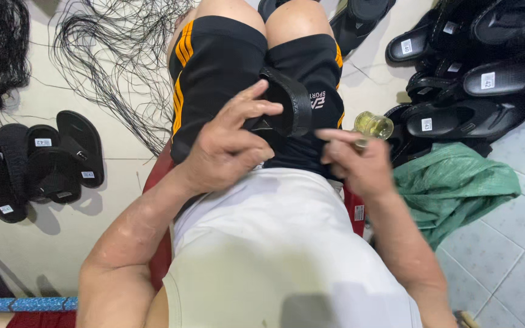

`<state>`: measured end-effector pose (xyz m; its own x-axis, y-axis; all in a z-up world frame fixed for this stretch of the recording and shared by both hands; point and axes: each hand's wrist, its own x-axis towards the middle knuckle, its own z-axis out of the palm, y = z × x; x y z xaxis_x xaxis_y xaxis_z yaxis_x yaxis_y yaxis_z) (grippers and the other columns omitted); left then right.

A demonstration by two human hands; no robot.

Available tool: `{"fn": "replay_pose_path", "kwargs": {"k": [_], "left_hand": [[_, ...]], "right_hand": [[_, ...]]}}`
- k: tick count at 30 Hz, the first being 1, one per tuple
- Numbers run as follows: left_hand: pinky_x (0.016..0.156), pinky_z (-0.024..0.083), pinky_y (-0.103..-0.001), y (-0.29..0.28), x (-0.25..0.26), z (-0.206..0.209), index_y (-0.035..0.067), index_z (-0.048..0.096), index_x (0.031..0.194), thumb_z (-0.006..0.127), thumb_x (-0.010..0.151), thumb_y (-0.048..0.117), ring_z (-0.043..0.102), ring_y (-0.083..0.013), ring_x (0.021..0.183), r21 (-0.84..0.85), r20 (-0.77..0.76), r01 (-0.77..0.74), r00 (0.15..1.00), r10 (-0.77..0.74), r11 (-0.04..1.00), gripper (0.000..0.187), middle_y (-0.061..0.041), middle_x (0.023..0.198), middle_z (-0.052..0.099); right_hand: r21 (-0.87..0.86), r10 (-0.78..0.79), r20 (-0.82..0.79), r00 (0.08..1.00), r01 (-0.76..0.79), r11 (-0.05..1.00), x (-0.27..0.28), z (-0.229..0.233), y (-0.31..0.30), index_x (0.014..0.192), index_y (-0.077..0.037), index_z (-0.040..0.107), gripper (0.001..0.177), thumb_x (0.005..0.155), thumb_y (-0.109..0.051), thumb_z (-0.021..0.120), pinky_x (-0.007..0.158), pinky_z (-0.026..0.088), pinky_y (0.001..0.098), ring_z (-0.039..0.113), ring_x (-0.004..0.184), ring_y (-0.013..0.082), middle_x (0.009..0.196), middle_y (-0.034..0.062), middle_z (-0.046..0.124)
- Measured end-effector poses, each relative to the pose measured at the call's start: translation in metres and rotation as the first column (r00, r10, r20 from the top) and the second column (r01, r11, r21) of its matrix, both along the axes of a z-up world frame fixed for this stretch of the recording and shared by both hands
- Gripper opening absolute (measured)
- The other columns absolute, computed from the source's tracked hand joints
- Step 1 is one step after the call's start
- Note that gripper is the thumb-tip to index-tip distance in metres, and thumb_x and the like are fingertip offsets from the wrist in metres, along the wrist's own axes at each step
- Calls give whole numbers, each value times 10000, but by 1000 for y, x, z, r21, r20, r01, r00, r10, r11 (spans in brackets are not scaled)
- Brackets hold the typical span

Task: The person sits on a red chair and sews a black shoe held between their legs using a needle and thread. They repeatedly push the needle through the shoe material and pull the thread tight to secure the stitching.

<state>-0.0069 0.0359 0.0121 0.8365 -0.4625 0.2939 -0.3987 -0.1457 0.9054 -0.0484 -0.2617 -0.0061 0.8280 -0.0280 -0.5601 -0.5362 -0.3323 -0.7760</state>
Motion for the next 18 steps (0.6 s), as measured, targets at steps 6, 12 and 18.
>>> {"fn": "replay_pose_path", "kwargs": {"k": [6,12,18], "left_hand": [[1009,577,-448,-21,20,-15,49,589,943,547,1055,276,692,-375,1071,-811,-557,-342,699,-449,474,257,-146,914,653],[461,492,-266,-50,39,-42,-53,572,700,603,940,54,312,-86,396,-674,-693,-477,672,-261,564,265,-8,445,235],[409,421,-209,-54,43,-41,20,597,660,617,960,50,403,-59,430,-408,-598,-447,790,137,796,302,-18,470,385]], "right_hand": [[967,-151,-192,970,214,142,-2,-25,41,1390,-131,601,340,1113,-303,506,475,378,250,380,495,106,931,196,625],[990,-177,-86,981,103,92,31,-16,53,695,-22,513,278,940,-147,476,447,426,260,445,422,102,678,166,516],[935,-212,-123,969,185,303,32,-2,58,615,-105,416,292,884,-46,512,412,395,214,395,361,70,570,112,446]]}}
